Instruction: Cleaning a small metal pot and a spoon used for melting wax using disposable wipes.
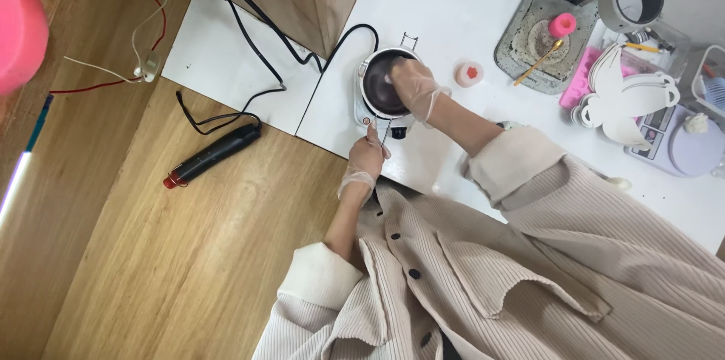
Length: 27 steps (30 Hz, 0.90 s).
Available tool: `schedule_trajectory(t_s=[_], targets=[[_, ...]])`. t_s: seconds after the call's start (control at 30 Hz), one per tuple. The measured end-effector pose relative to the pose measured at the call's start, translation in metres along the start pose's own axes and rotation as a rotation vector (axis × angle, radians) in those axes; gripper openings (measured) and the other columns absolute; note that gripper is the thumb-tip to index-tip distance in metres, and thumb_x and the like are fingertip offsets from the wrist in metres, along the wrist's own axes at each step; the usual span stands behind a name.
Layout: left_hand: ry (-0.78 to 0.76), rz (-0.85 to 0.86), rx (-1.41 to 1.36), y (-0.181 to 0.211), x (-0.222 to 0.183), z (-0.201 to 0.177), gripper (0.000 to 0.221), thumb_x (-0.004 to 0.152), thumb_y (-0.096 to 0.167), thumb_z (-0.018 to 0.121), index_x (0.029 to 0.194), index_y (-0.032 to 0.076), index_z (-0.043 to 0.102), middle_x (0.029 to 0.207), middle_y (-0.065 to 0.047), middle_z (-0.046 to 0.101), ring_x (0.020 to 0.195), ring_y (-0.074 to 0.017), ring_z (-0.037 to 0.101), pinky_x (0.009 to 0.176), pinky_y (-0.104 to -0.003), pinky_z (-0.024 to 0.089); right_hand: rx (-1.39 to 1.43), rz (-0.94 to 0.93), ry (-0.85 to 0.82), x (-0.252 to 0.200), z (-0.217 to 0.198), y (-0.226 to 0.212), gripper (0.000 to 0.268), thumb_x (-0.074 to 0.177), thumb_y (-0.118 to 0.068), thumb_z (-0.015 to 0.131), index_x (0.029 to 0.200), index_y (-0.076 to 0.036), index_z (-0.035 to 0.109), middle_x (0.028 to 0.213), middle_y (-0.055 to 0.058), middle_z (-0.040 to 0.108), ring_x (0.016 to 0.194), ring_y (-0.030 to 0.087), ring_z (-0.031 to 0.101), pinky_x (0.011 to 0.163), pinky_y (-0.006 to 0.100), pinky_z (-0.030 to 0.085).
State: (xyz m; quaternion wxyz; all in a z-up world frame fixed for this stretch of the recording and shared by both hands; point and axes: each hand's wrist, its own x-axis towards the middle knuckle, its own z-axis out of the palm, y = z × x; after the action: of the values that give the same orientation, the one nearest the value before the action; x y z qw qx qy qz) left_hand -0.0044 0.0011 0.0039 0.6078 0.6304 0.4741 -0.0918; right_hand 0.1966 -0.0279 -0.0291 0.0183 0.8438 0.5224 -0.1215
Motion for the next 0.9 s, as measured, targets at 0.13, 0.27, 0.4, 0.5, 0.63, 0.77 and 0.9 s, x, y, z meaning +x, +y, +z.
schedule_trajectory(t_s=[0.13,0.27,0.4,0.5,0.63,0.77,0.9], targets=[[-0.026,-0.007,0.048,-0.011,0.011,0.002,0.081,0.105,0.057,0.026,0.06,0.004,0.066,0.065,-0.014,0.067,0.066,-0.0322,0.065,0.075,-0.043,0.051,-0.01,-0.124,0.203,0.003,0.013,-0.002,0.017,0.079,0.004,0.066,0.093,0.001,0.075,0.098,0.021,0.074,0.086,0.035,0.075,0.074,0.039,0.062],[0.005,0.06,0.065,-0.003,0.008,-0.004,0.084,0.105,0.059,0.026,0.057,0.003,0.066,0.063,-0.015,0.068,0.068,-0.0331,0.067,0.078,-0.042,0.052,0.085,-0.161,0.111,-0.015,-0.011,-0.001,0.019,0.083,0.004,0.064,0.097,-0.003,0.076,0.097,0.021,0.074,0.088,0.035,0.075,0.077,0.039,0.062],[0.015,-0.016,0.042,0.002,0.007,-0.004,0.084,0.104,0.062,0.025,0.058,0.004,0.065,0.061,-0.014,0.067,0.068,-0.0326,0.067,0.078,-0.042,0.051,0.122,0.009,0.05,0.0,-0.008,-0.004,0.013,0.087,-0.002,0.066,0.096,-0.001,0.075,0.092,0.021,0.074,0.085,0.037,0.074,0.072,0.041,0.061],[-0.015,-0.024,0.069,-0.002,0.005,-0.007,0.086,0.105,0.062,0.023,0.059,0.003,0.065,0.059,-0.014,0.064,0.063,-0.0301,0.065,0.075,-0.04,0.051,0.096,-0.041,0.122,0.002,0.013,-0.011,0.015,0.082,0.002,0.066,0.093,-0.001,0.076,0.09,0.021,0.074,0.083,0.037,0.075,0.072,0.041,0.061],[-0.087,0.039,-0.158,0.0,0.004,-0.015,0.07,0.106,0.054,0.029,0.071,0.006,0.066,0.054,-0.008,0.056,0.048,-0.0224,0.057,0.056,-0.037,0.051,0.157,-0.177,0.019,-0.013,-0.018,-0.01,0.015,0.082,0.005,0.065,0.091,-0.001,0.076,0.089,0.021,0.074,0.085,0.035,0.075,0.078,0.039,0.061],[-0.133,0.154,-0.289,0.0,0.008,-0.008,0.06,0.105,0.05,0.032,0.083,0.013,0.073,0.055,-0.001,0.055,0.046,-0.0122,0.047,0.048,-0.03,0.043,0.423,-0.195,0.164,-0.015,-0.017,-0.02,0.016,0.075,0.002,0.068,0.088,-0.002,0.077,0.086,0.021,0.074,0.082,0.035,0.073,0.078,0.042,0.059],[-0.135,0.07,-0.198,-0.008,0.012,-0.004,0.077,0.108,0.056,0.025,0.065,0.002,0.06,0.048,-0.003,0.045,0.036,-0.0155,0.039,0.037,-0.034,0.033,0.732,0.245,0.569,-0.005,-0.002,-0.043,0.013,0.073,-0.001,0.073,0.086,-0.003,0.077,0.085,0.019,0.074,0.079,0.034,0.073,0.076,0.041,0.058]])
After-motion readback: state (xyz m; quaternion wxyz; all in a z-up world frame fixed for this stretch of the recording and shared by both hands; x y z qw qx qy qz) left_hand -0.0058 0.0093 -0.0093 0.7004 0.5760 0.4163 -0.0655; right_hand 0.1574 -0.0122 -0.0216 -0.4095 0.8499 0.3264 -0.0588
